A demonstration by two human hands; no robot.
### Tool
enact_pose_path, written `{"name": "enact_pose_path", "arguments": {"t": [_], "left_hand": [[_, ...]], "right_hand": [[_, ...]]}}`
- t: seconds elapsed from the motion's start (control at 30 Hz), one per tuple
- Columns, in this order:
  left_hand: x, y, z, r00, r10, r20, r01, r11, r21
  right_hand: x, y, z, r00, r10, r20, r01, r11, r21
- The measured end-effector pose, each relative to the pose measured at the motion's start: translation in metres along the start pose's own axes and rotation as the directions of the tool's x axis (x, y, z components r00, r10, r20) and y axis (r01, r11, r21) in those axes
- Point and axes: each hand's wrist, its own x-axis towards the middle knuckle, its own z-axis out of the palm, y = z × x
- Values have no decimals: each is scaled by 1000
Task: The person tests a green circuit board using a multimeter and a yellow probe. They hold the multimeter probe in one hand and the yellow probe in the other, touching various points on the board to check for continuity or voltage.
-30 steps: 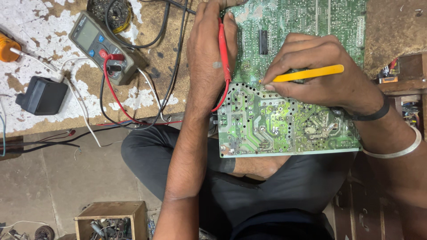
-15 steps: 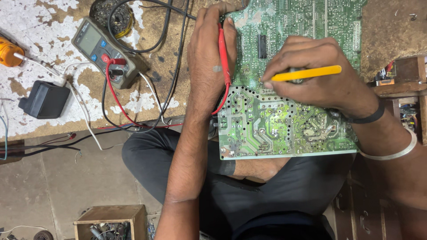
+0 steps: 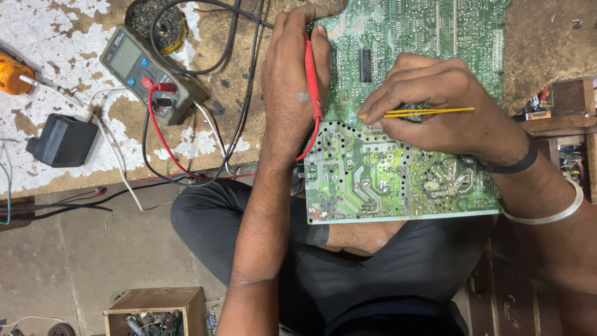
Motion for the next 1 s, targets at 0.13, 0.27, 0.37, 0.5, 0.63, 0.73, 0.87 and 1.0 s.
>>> {"name": "enact_pose_path", "arguments": {"t": [0.13, 0.27, 0.37, 0.5, 0.63, 0.73, 0.87, 1.0], "left_hand": [[-1, -1, 0, 1000, 5, -3, -5, 1000, 6], [0, 0, 0, 1000, 7, 3, -7, 1000, 8], [0, 0, -1, 1000, 17, -2, -17, 1000, 13], [1, 0, -2, 1000, 28, 5, -28, 1000, -15], [-2, 2, -3, 999, 49, -5, -50, 999, -18], [1, 3, -2, 1000, 16, -1, -16, 1000, 14], [-1, 3, -3, 999, 53, 0, -53, 998, -39], [1, 4, -3, 1000, 21, 1, -21, 1000, 10]], "right_hand": [[0, 2, 2, 1000, -12, 12, 12, 999, 35], [0, 4, 1, 1000, -20, -3, 20, 1000, 5], [1, 3, 1, 999, -37, 5, 37, 999, 38], [1, 2, 1, 1000, -8, 2, 8, 999, 36], [1, 3, 2, 1000, -18, 1, 18, 1000, 10], [1, 3, 2, 1000, -27, -11, 27, 1000, 0], [-1, 4, 3, 999, -35, -17, 35, 999, -6], [2, 2, 2, 999, -43, 12, 42, 999, 11]]}}
